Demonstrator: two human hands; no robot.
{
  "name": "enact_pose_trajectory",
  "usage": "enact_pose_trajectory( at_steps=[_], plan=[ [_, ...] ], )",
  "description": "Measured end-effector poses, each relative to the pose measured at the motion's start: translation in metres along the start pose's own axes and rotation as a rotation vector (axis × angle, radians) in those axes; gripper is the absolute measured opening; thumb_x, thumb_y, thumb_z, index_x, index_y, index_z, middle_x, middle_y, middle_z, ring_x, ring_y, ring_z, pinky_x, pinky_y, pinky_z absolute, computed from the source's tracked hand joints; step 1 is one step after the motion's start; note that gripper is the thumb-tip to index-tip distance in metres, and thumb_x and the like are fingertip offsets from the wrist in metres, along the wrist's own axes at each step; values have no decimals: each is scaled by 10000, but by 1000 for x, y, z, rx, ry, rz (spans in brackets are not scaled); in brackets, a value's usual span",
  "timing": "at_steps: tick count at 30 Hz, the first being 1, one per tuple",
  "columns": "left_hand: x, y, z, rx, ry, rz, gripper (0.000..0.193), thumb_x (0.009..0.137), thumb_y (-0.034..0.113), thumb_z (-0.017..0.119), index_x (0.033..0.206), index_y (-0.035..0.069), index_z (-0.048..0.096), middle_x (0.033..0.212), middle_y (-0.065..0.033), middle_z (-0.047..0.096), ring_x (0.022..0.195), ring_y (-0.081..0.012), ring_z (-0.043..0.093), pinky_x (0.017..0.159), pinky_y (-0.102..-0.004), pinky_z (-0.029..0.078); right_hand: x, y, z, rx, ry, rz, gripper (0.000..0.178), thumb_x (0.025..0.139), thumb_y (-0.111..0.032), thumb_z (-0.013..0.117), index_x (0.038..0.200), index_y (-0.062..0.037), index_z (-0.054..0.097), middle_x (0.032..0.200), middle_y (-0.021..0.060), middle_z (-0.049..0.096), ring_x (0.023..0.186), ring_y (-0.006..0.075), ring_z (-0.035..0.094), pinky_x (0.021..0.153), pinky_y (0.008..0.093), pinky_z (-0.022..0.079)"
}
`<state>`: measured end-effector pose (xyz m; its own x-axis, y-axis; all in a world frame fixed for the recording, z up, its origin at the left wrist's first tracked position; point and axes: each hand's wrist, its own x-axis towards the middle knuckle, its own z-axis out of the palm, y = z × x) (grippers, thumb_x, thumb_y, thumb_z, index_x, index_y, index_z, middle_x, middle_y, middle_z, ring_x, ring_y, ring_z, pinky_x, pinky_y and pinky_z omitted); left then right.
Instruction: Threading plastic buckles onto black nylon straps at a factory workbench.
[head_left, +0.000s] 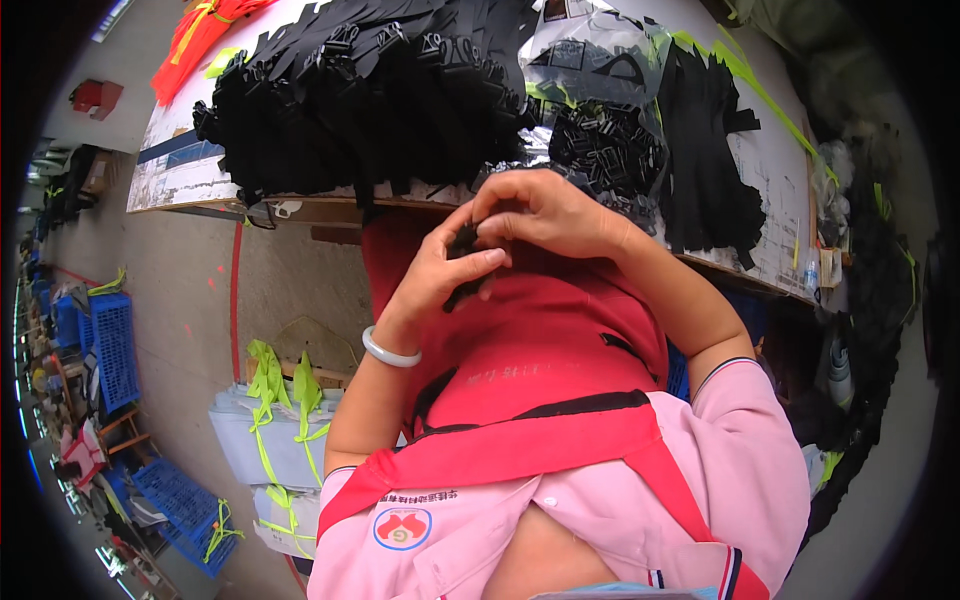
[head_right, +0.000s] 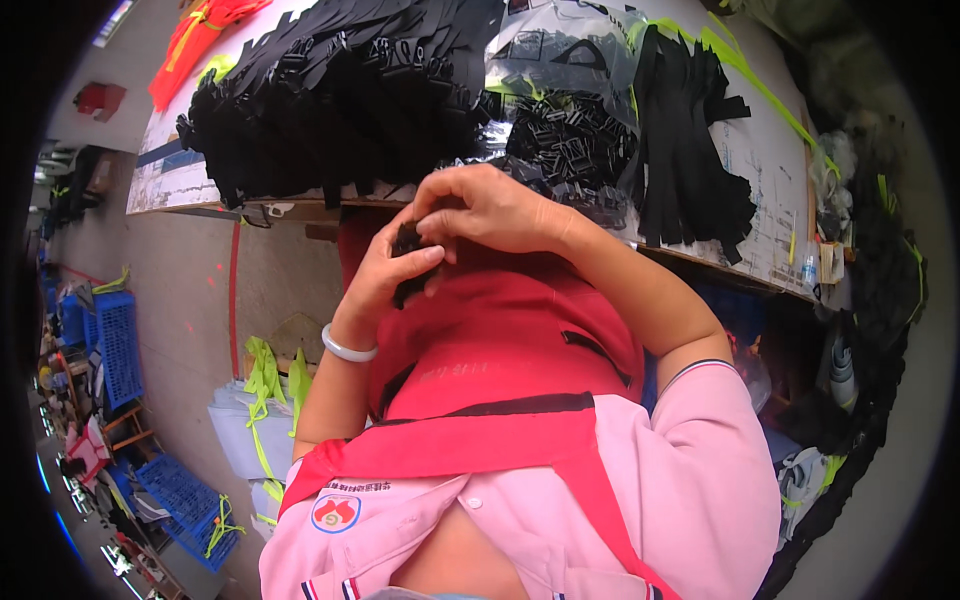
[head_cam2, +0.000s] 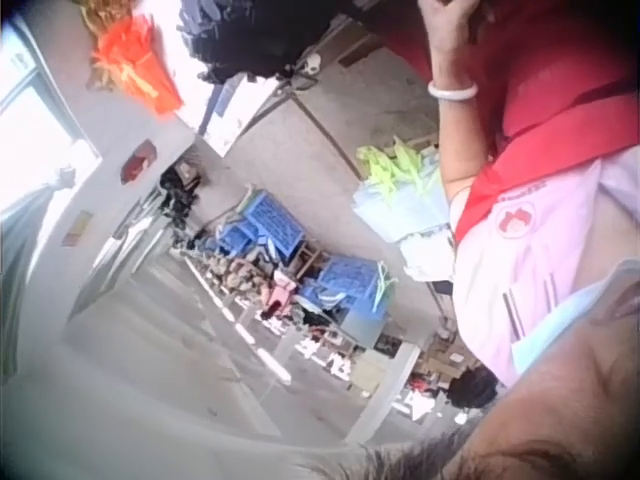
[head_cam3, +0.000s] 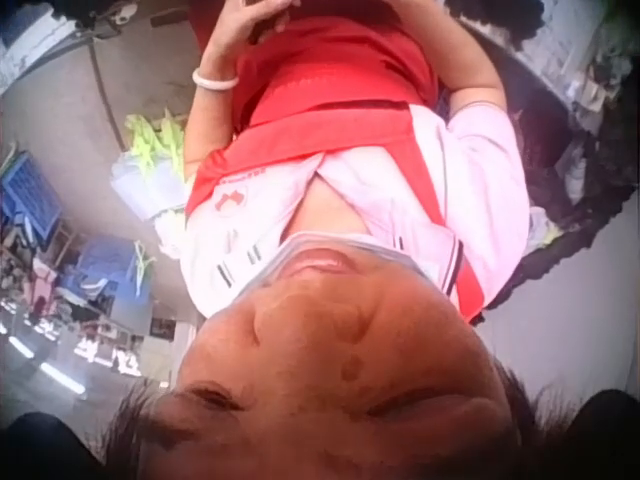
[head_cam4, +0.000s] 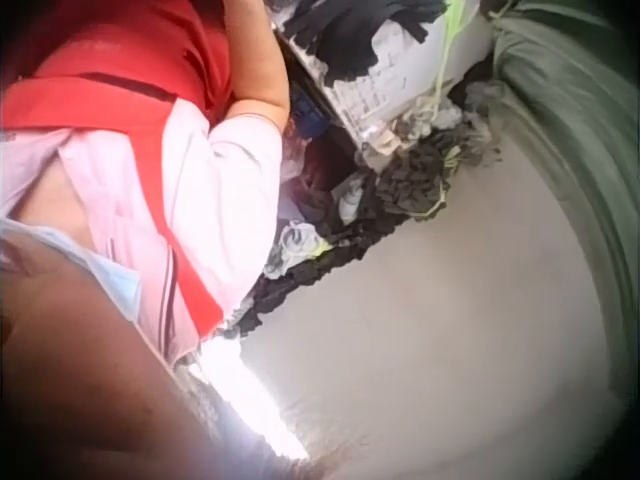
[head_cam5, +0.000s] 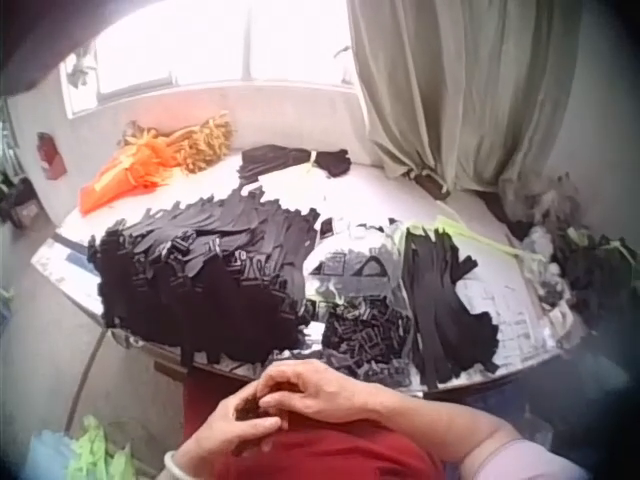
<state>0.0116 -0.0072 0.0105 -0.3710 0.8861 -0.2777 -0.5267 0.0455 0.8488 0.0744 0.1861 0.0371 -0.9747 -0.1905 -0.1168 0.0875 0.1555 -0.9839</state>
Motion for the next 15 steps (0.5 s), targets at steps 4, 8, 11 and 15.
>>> enact_pose_trajectory(
  at_steps=[4,8,11,15],
  plan=[
    [-7,-13,-12,8,8,-13,419,911,246,634,1255,49,502,870,-51,625,531,-83,539,380,-182,360,-5,11,-7,186,50,44,99,912,-110,620,959,-23,609,850,-7,593,726,63,535,668,201,453],
    [-7,-30,-22,-332,-75,-97,444,974,400,514,1155,-3,559,823,-45,606,509,-73,517,366,-180,344,-23,19,-8,190,-48,58,104,906,-104,622,972,-25,615,853,-7,596,777,59,539,705,209,461],
    [-4,-40,-12,-202,-223,-180,421,953,381,557,1020,-33,596,763,-54,596,478,-72,491,359,-183,321,-35,30,-6,74,-147,-30,117,894,-89,629,968,2,622,894,15,628,837,86,562,785,242,465],
    [3,-67,-7,-434,-409,-208,337,935,320,597,979,-14,589,769,-65,595,504,-101,506,373,-193,331,-60,30,1,201,-107,12,171,897,-106,629,1026,7,634,946,35,658,915,106,593,834,266,475]
  ],
)
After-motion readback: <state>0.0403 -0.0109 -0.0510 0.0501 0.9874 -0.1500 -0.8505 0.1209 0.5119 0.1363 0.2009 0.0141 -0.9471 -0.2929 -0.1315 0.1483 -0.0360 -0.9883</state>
